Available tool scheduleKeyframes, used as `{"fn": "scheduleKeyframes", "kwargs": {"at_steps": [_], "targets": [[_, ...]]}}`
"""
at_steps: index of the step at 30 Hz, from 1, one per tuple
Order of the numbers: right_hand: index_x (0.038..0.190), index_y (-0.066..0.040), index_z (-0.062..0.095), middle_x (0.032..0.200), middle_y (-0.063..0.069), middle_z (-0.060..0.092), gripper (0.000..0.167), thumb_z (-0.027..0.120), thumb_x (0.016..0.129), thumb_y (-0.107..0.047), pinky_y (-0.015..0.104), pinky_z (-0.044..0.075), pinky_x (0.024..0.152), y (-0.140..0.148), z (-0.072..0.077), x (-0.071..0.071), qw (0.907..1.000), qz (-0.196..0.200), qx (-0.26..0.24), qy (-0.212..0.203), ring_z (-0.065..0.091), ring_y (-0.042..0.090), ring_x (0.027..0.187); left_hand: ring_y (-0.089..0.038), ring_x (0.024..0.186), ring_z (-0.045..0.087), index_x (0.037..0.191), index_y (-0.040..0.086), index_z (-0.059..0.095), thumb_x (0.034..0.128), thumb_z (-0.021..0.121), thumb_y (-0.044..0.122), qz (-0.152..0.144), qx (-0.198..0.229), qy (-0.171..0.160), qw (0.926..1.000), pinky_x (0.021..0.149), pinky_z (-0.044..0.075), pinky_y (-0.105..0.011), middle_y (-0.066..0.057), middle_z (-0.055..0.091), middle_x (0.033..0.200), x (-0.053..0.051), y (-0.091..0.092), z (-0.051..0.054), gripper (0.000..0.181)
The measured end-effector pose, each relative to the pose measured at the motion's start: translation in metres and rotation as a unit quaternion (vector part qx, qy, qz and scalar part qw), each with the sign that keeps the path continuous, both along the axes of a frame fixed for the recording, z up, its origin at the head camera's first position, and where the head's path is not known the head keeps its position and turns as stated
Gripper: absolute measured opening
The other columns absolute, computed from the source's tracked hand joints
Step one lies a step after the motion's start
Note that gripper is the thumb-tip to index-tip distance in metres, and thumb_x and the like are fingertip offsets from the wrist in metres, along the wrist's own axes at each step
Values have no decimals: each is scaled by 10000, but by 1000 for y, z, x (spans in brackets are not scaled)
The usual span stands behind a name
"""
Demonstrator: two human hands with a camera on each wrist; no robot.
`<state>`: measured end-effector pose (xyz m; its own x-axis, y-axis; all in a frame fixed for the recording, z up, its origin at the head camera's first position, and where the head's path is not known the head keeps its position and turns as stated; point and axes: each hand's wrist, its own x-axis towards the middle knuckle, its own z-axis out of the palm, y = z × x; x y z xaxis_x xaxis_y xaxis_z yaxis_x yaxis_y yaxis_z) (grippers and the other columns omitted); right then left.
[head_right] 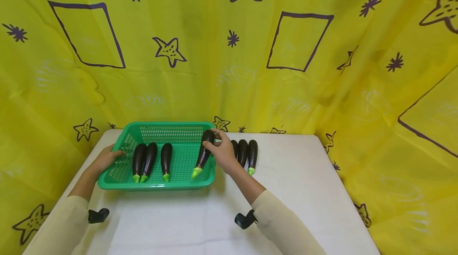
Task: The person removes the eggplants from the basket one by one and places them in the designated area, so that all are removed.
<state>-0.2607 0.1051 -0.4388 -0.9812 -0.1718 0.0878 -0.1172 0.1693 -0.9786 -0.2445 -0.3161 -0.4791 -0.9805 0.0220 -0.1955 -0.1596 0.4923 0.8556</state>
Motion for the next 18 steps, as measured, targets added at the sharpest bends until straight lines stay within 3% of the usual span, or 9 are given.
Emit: {"fn": "scheduleKeyframes", "kwargs": {"at_steps": [7,18], "targets": [[1550,-36,475,1445,254,535,600,691,998,-129,382,559,874,12,0,3,10000,-28,23,-37,625,373,1190,-434,1077,620,1474,-223,288,1059,421,128,22,13,-16,10000,846,549,-459,-441,495,1326,0,1,1,560],[1551,-20,425,1399,250,540,610,672,1001,-115,392,518,874,42,-11,-2,9995,-227,168,-126,590,371,1167,-477,1125,599,1491,-222,263,1064,410,143,9,18,-100,9999,878,544,-497,-445,475,1354,0,1,1,581]]}}
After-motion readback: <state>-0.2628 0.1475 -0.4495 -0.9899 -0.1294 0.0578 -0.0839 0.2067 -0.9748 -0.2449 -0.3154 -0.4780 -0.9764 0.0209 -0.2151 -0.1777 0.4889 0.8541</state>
